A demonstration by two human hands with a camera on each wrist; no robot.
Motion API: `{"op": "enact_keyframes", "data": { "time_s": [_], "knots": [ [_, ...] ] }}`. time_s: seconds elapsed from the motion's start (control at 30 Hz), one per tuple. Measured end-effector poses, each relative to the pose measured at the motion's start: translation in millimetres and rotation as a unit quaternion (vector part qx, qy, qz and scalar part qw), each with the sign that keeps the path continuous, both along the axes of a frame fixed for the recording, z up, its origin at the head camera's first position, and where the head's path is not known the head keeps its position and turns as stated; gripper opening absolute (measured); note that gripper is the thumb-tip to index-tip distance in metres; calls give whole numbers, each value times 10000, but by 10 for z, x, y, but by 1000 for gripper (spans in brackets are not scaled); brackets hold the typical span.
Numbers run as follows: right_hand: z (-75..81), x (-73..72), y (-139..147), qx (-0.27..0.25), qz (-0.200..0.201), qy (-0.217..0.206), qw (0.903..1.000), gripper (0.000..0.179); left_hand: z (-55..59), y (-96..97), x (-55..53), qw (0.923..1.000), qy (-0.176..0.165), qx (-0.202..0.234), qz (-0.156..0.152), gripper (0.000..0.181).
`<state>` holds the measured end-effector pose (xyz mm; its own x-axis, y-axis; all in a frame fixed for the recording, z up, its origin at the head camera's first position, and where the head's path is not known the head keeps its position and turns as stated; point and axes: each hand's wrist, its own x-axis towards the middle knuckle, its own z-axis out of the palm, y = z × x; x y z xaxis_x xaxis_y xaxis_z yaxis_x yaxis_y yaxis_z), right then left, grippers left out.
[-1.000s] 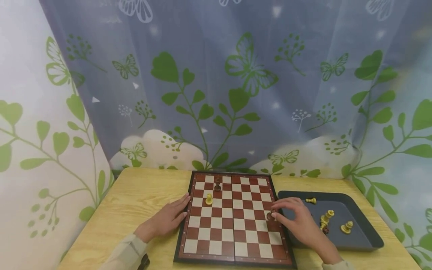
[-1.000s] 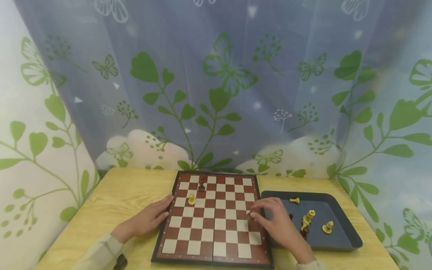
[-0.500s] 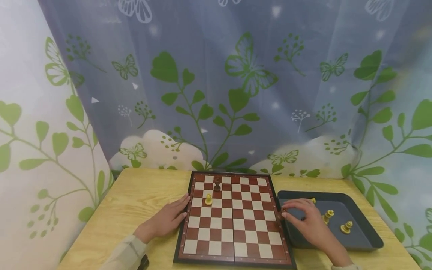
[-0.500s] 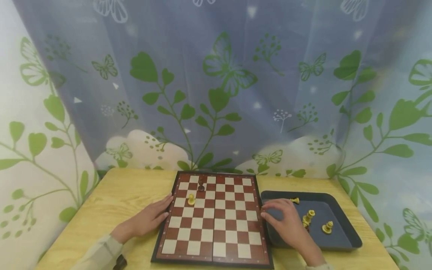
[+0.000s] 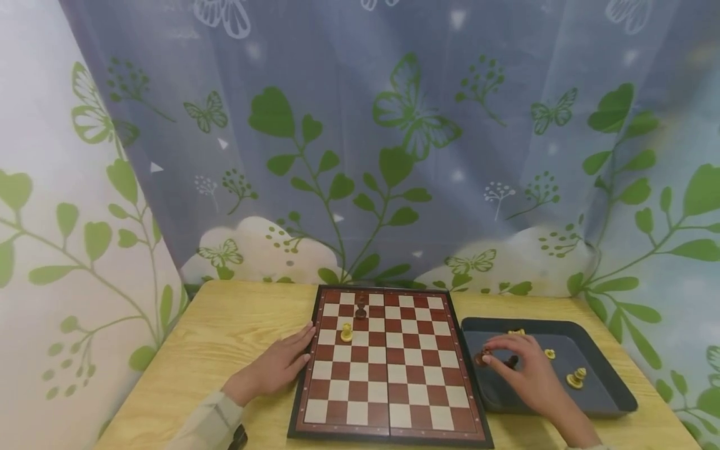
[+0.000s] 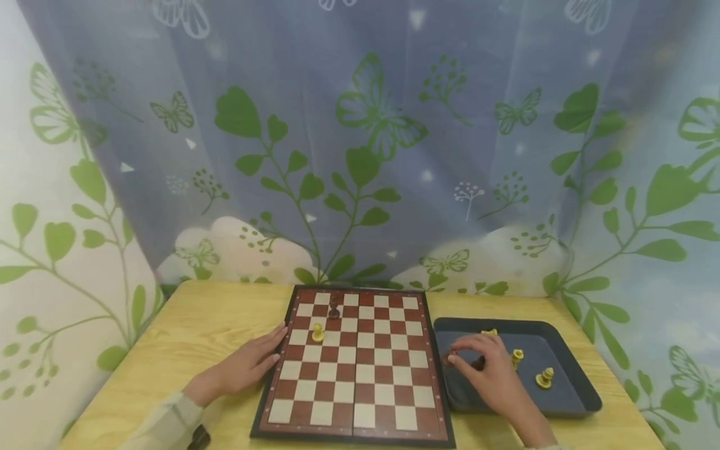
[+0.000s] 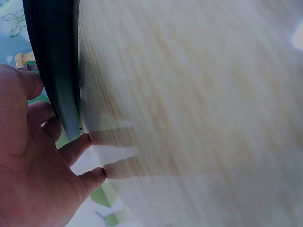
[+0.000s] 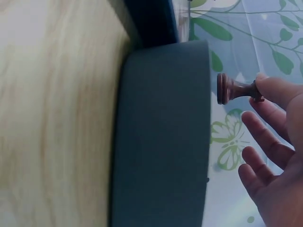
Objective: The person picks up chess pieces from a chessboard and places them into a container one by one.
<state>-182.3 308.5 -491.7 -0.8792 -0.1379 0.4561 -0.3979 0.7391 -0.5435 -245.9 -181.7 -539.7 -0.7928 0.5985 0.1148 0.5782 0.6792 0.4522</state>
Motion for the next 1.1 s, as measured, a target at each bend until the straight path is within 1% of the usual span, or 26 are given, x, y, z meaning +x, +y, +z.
{"op": "enact_keyframes", "data": {
  "time_s": [0.13, 0.47, 0.57, 0.83, 0.97, 1.1],
  "knots": [
    [-47, 12, 31, 96, -108, 164, 9998, 18, 4, -1, -2, 10000, -4, 21, 25, 57],
    [-120, 0, 107, -2, -219, 458, 9987, 20, 26, -26, 15, 9999, -80, -18, 76, 57],
    [-125, -4, 125, 37, -204, 429, 9989, 19, 28, -31, 22, 9999, -96, -29, 99, 57],
    [-100, -14, 209, 183, -274, 99, 9994, 15, 7, -20, 32, 9999, -98, -2, 96, 58],
    [-79, -20, 241, 266, -287, 44, 9992, 15, -18, -16, 15, 10000, -28, -14, 83, 58],
    [-69, -14, 255, 294, -304, 0, 9991, 15, -10, -9, 8, 9999, -63, -21, 93, 58]
  ]
}}
